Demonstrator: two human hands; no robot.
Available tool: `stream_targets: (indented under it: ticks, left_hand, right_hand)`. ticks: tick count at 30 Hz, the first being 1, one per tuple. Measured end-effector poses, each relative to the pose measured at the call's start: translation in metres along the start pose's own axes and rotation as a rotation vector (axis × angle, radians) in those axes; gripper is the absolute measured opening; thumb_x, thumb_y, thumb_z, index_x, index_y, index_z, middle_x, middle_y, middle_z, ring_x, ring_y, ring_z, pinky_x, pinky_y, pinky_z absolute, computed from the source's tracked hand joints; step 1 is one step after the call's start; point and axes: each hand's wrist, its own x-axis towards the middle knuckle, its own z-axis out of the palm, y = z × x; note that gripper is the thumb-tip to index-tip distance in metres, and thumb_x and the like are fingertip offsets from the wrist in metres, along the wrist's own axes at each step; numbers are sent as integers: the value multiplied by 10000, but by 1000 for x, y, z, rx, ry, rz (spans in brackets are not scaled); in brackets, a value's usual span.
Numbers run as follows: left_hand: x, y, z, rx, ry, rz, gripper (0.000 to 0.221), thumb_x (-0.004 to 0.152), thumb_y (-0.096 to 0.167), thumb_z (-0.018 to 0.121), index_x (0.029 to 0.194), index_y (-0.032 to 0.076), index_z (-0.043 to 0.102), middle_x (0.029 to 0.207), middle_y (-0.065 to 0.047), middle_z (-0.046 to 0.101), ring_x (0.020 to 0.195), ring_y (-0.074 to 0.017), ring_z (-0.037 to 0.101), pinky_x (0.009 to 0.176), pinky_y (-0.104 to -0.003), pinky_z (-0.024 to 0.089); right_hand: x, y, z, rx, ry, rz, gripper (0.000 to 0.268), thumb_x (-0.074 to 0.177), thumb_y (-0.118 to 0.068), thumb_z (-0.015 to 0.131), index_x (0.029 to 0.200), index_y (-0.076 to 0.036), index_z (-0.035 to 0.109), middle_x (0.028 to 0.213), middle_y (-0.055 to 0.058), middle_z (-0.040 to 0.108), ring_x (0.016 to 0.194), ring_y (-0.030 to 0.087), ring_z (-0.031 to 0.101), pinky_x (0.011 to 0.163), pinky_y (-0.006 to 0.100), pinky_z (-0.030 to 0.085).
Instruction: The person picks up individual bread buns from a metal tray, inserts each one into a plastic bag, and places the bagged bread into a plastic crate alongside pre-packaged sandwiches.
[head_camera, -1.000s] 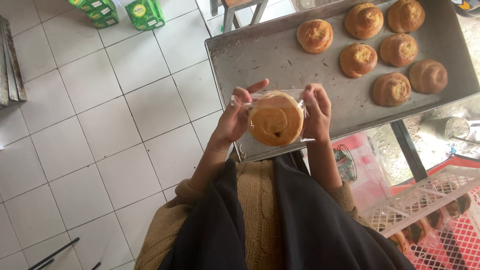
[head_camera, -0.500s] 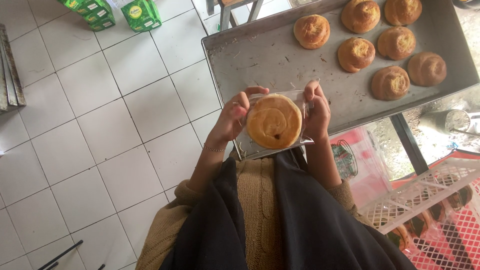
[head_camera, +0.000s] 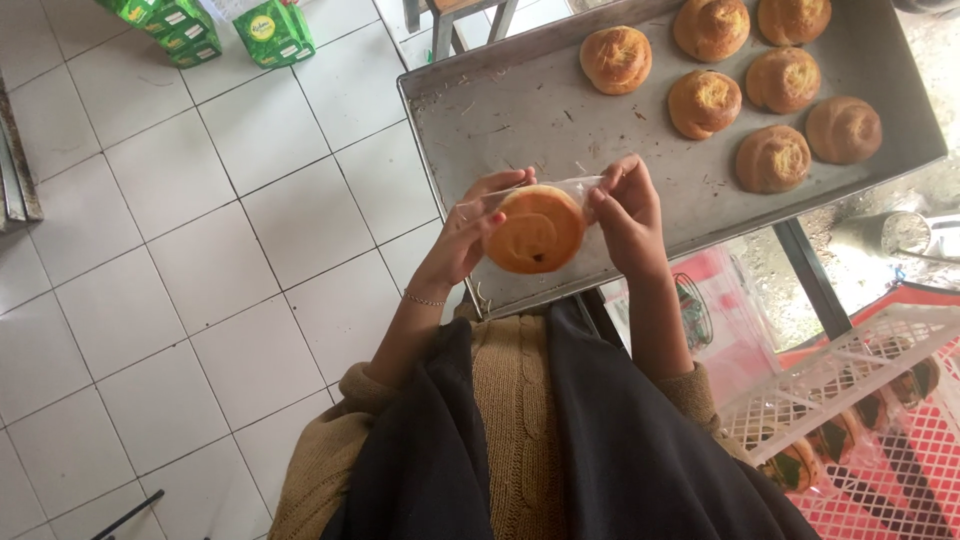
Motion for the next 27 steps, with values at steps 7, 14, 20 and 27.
stream_targets:
  ticks: [7, 14, 20, 27]
  left_hand:
    - [-9, 13, -8, -67, 179, -156, 609, 965, 469, 664, 1429, 91, 547, 1551, -80, 506, 1431, -267, 490, 1157, -497, 478]
    - [-6, 18, -11, -16, 144, -66, 696, 1027, 586, 521, 1526, 104, 465, 1570, -72, 484, 1466, -255, 454, 1200, -464, 445]
    - [-1, 15, -13, 46, 178, -37, 745, 1026, 620, 478, 1590, 142, 386, 1577, -92, 451, 1487, -270, 426, 1216, -460, 428]
    - [2, 15, -10, 195, 203, 0, 748, 1023, 657, 357, 1610, 197, 290, 1606, -132, 381, 1504, -317, 402, 1171, -468, 500]
  right_hand:
    - [4, 13, -36, -58, -31, 41, 326, 993, 12, 436, 1306, -71, 464, 1186, 107, 584, 1144, 211, 640, 1077, 376, 579]
    - [2, -19, -4, -1632, -82, 59, 872, 688, -252, 810, 1457, -198, 401, 1550, 276, 238, 1421, 474, 277, 1071, 622, 379]
    - [2, -4, -31, -1575, 214, 257, 627, 938, -89, 651, 1519, -268, 497, 1528, 208, 477, 1391, 361, 515, 1139, 571, 447]
    - [6, -46, 23, -1714, 8, 13, 813, 709, -387, 894, 1397, -172, 519, 1463, 235, 466, 1246, 355, 549, 899, 555, 510]
